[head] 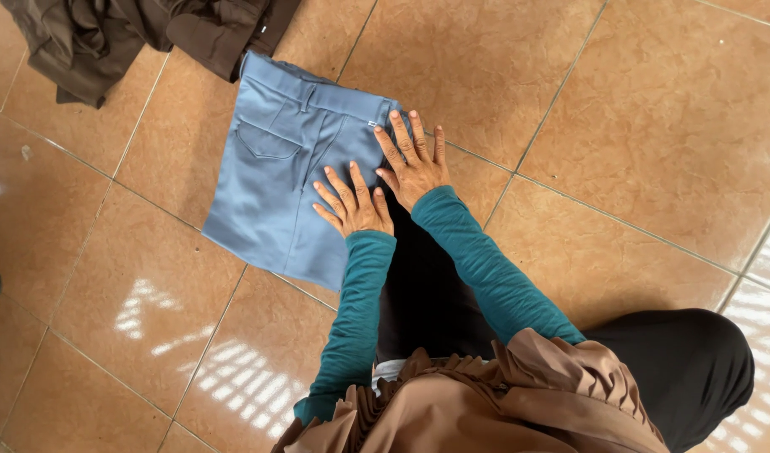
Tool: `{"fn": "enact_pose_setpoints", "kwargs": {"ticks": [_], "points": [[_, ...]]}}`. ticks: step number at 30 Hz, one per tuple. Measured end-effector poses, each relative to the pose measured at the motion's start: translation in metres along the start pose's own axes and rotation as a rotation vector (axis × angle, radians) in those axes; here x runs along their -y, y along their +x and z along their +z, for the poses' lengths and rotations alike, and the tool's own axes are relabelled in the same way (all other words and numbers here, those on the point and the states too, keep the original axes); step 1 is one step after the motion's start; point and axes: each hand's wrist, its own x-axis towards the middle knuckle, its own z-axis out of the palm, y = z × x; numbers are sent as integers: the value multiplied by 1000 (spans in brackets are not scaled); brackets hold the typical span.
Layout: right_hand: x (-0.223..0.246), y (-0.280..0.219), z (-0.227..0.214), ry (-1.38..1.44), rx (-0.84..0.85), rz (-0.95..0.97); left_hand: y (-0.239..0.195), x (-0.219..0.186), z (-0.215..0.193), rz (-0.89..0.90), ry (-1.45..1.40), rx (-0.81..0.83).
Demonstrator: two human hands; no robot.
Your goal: The person sits on a tiled floor and folds several pairs of light blue trousers by hand. They smooth the fabric, fold the legs together, and then fold the trousers into neat rectangles, stacking them as they finish each pair.
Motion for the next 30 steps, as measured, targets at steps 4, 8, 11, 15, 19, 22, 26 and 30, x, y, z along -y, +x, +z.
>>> {"fn": "enact_pose_setpoints", "kwargs": {"ticks": [4, 8, 11, 15, 19, 22, 26, 30], "points": [[-22, -21, -3, -10, -128, 69, -1, -29, 4, 82, -10, 15], [-70, -62, 3, -25, -163, 229, -14, -74, 13, 223, 16, 19], [-105, -101, 6, -35, -124, 380, -31, -109, 21, 345, -14, 118], [-136, -139, 10, -2, -64, 566, -49, -136, 45, 458, 9, 244], [-149, -151, 13, 32, -18, 630, -51, -153, 39, 483, 27, 331], [-155, -152, 17, 49, -15, 655, -47, -157, 40, 497, 34, 315], [-169, -163, 15, 54, -12, 703, -49, -173, 46, 536, 77, 307], [-198, -205, -1, 49, -54, 793, -67, -217, 63, 644, 91, 345]]}}
